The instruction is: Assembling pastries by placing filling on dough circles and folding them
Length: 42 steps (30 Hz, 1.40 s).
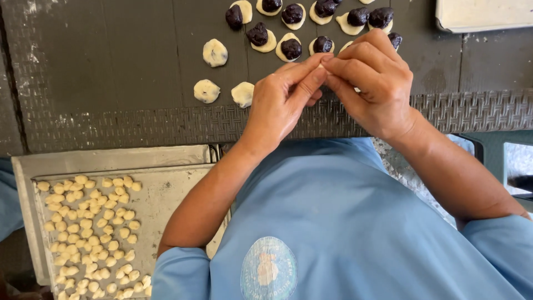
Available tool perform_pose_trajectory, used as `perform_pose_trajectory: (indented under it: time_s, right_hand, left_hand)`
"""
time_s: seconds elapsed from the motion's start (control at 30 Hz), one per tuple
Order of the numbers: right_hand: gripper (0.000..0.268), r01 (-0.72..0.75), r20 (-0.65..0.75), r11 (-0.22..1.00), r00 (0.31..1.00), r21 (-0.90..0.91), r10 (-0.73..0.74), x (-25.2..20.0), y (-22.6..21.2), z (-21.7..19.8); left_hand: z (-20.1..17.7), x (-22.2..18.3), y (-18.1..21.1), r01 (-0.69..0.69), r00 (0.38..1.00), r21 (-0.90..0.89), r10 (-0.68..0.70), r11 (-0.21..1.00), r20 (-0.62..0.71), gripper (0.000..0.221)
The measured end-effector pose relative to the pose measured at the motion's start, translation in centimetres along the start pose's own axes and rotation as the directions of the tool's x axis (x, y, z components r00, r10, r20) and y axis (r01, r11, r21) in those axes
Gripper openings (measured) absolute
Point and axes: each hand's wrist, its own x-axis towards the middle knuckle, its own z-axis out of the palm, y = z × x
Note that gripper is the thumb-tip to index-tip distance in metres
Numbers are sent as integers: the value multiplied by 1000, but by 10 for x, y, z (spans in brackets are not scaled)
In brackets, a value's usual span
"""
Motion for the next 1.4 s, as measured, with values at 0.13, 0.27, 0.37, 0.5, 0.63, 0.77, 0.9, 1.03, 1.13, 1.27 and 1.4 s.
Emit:
perform_pose_trajectory:
  time_s: [0.13, 0.27, 0.37, 0.5, 0.63, 0.77, 0.9, 1.03, 1.13, 1.27, 1.4]
  right_hand:
    - [33, -215, 173, 976, 963, 32, 206, -10, -6, -9]
    - [31, -118, 113, 993, 986, -12, 119, -15, -11, -14]
    - [16, -68, 73, 997, 995, 38, 65, -17, -10, -11]
    - [21, -110, 123, 981, 984, -163, 130, -33, 0, 5]
    - [11, -129, 96, 962, 983, -242, 156, -32, 3, 15]
    - [15, -299, 97, 947, 945, -121, 311, -36, 11, 22]
    - [18, -332, 115, 936, 932, -116, 345, -33, 10, 22]
    - [10, -174, 79, 970, 979, -168, 189, -30, 7, 22]
    - [15, -175, 77, 970, 979, -167, 190, -29, 6, 23]
    - [32, -281, 120, 948, 946, -150, 300, -34, 4, 11]
    - [22, -257, 87, 948, 957, -189, 277, -39, 8, 12]
  left_hand:
    - [8, 4, -31, 140, 983, -661, -185, 737, 2, 36]
    - [-2, 12, -29, 382, 918, -717, -331, 583, 220, 20]
    - [-1, 16, -26, 313, 942, -600, -159, 736, 296, 7]
    - [18, 17, -31, -286, 957, 454, 228, 844, 179, 30]
    - [27, 5, -38, -309, 947, 647, 286, 697, 145, 74]
    - [30, -13, -39, -334, 908, 670, 416, 663, 41, 66]
    - [28, -20, -36, -277, 919, 572, 387, 772, -78, 53]
    - [25, -22, -35, -271, 917, 529, 383, 804, -112, 58]
    - [24, -20, -34, -152, 913, 740, 380, 655, -149, 43]
    - [18, -12, -28, -134, 899, 825, 417, 548, -131, 20]
    - [20, -11, -29, -184, 887, 784, 443, 593, -127, 12]
